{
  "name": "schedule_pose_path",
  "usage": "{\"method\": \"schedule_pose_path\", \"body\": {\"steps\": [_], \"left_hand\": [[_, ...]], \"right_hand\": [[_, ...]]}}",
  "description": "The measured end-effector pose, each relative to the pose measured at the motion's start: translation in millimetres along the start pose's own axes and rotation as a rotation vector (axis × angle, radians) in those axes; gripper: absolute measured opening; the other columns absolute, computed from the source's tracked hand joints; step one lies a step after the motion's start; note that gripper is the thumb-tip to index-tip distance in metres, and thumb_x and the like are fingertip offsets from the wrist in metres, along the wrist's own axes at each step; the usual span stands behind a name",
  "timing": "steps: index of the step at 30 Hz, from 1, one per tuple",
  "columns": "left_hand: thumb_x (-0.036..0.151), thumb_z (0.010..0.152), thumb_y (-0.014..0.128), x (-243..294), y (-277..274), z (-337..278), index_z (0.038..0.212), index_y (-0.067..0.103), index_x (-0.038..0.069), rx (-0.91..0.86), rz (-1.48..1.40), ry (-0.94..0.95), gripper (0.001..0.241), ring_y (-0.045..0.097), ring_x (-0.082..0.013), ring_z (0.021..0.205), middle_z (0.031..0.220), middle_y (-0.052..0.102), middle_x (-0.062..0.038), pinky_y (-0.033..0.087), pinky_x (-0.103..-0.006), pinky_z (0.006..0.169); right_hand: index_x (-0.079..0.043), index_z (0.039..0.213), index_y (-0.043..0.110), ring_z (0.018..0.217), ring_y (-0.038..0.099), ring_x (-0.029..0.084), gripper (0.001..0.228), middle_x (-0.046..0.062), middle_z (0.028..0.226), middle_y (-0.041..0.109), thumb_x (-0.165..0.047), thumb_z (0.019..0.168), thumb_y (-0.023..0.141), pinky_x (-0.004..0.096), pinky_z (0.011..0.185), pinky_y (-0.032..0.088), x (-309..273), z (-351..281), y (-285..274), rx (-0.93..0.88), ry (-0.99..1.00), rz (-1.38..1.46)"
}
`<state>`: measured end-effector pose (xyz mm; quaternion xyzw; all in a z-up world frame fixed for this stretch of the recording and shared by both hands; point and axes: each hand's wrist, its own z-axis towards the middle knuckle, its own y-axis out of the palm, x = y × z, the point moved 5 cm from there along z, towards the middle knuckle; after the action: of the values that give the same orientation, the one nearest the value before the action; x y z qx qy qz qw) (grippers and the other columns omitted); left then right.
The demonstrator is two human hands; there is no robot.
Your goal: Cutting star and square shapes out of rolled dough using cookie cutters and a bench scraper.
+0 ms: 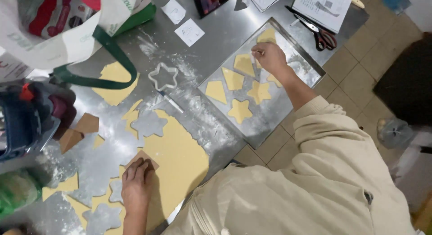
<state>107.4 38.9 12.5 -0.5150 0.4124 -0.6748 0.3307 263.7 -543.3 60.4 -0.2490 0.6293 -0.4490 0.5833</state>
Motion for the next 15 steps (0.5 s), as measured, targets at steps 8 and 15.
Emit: {"method": "schedule_pose_path", "body": {"steps": [8,15], "left_hand": [[0.024,0.081,0.074,-69,55,-11,0.116,0.071,0.013,0.005,0.045,0.057,0.036,0.062,-0.0288,0.122,0.133,0.068,-0.007,0.051,-0.0422,0.101],[0.021,0.08,0.073,-202,165,-37,0.102,0.067,0.012,0.043,0.11,0.552,0.024,0.066,-0.0326,0.112,0.115,0.069,-0.011,0.051,-0.0436,0.099]], "right_hand": [[-0.017,0.102,0.081,0.099,0.066,0.035,0.013,0.013,0.105,0.07,-0.021,0.093,0.072,0.047,0.082,0.053,104,89,-32,0.177,0.108,-0.174],[-0.015,0.105,0.08,0.11,0.062,0.039,0.017,0.013,0.119,0.068,-0.012,0.089,0.075,0.049,0.093,0.051,191,191,-49,0.368,0.117,-0.253]]}}
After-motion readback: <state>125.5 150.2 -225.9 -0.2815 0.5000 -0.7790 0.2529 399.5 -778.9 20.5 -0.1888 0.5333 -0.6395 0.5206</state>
